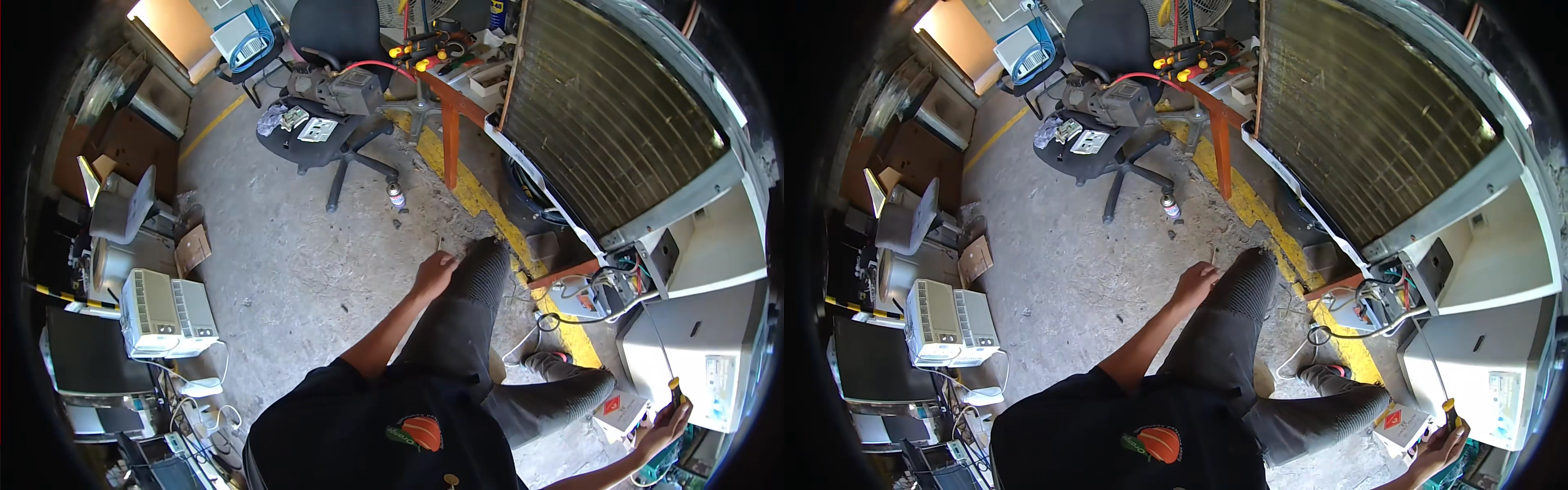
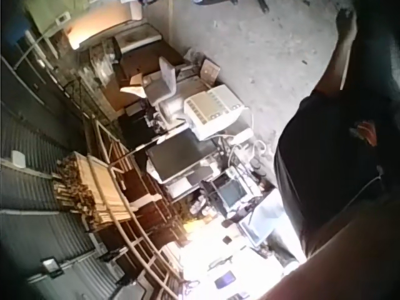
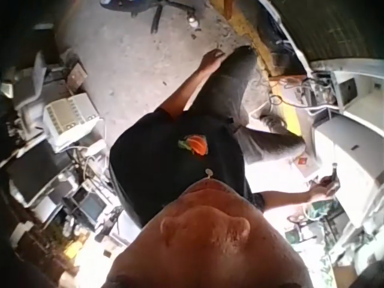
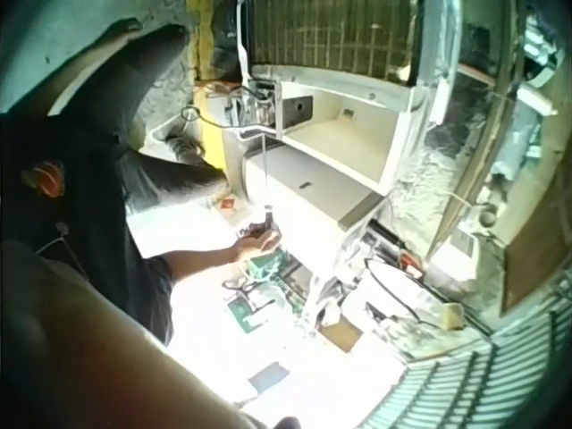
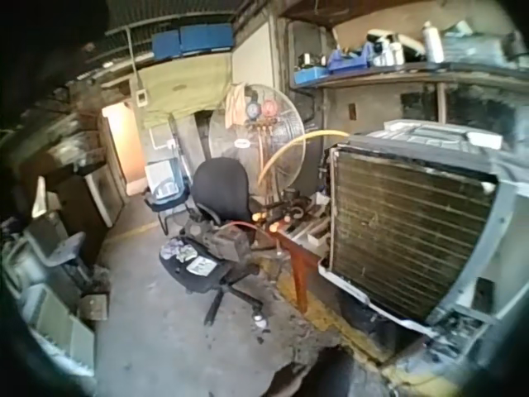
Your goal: The person is disassembling and inspecting the electrical control unit of an air conditioning system using a screwdriver.
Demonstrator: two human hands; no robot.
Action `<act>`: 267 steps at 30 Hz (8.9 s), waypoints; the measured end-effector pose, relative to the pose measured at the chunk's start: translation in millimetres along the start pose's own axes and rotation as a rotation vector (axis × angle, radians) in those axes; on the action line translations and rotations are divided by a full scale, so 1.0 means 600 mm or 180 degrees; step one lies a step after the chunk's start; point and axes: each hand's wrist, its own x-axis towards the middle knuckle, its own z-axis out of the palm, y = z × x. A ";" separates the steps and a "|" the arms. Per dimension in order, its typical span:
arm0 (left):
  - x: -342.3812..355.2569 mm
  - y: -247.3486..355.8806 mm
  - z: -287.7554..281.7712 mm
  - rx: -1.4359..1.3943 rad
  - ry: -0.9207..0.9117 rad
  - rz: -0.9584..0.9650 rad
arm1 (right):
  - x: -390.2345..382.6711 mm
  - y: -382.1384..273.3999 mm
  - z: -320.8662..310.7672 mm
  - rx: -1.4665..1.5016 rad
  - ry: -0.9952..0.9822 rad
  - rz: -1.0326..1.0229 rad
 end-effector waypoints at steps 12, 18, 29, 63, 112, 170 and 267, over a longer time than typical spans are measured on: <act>-0.191 0.341 0.281 -0.0331 -0.3132 0.1765 | -0.021 -0.051 0.027 0.0227 -0.0576 0.0075; -0.212 0.420 0.356 0.0908 -0.1096 0.4711 | 0.038 -0.025 0.043 -0.0223 -0.0862 -0.0219; -0.139 0.440 0.366 0.2925 0.1233 0.5712 | 0.069 -0.027 0.015 0.0329 -0.1406 0.0370; -0.103 0.451 0.379 0.4218 0.1115 0.5750 | 0.170 -0.046 0.016 -0.1212 -0.3527 -0.0545; -0.108 0.445 0.385 0.4299 0.1208 0.5601 | 0.158 -0.034 -0.006 0.0676 -0.2775 0.1453; -0.093 0.442 0.380 0.4067 0.1177 0.5831 | 0.109 0.013 0.018 0.0818 -0.2182 0.0426; -0.128 0.442 0.400 0.3162 0.0697 0.5451 | 0.058 0.121 0.033 0.2241 -0.0268 -0.0405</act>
